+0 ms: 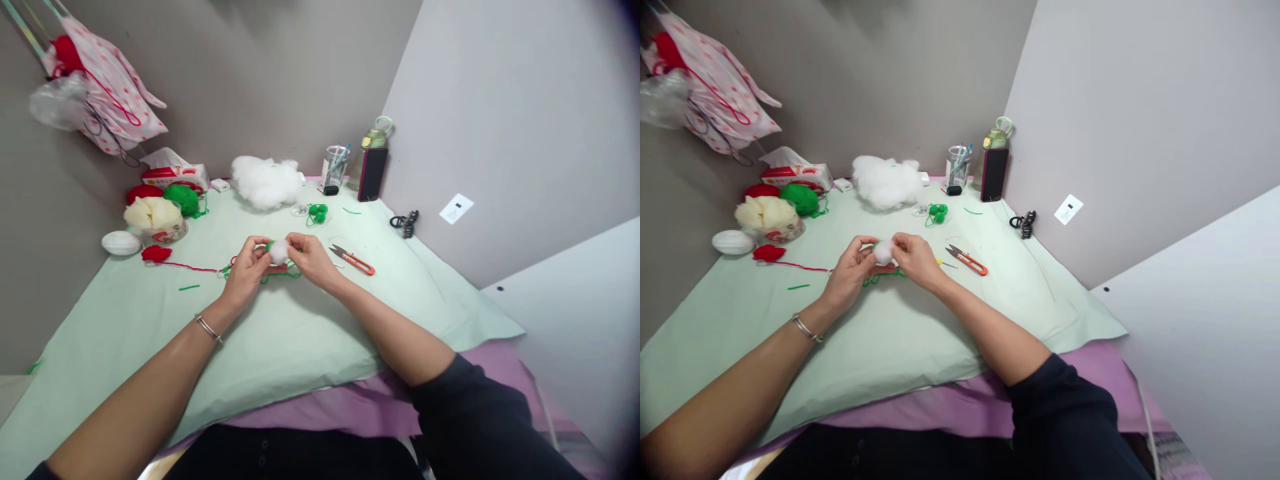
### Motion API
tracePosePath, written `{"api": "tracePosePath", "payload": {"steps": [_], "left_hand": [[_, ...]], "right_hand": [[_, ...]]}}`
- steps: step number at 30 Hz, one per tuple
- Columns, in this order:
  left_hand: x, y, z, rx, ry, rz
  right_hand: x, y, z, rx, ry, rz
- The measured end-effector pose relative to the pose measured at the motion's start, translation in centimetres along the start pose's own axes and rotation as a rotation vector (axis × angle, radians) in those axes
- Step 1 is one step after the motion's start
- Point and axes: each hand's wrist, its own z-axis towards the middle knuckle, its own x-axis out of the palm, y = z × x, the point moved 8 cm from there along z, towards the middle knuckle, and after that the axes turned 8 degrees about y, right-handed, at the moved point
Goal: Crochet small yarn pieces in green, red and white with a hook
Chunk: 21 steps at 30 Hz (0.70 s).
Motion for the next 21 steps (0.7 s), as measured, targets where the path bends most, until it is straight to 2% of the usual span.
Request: {"api": "tracePosePath", "payload": {"steps": [8,11,17,21], "left_hand": [[-1.2,0.2,0.2,-0.008,-0.100,0.047],[-1.4,0.5,0.3,-0.029,-0.099,0.018],[-0.1,0.1,0.1,-0.075,-0.021,-0.066],[0.6,-0.6,-0.1,-0.064,0.024,-0.104]], "right_hand": [[1.7,1.8,-1.0,-0.047,0.115,-0.017],[2.0,2.1,-0.9,-0.065,0.158,0.000],[0.4,0.7,-0.1,-0.017,0.023,0.023],[0.0,0.5,-0.1,0.003,-0.005,0.073]]}}
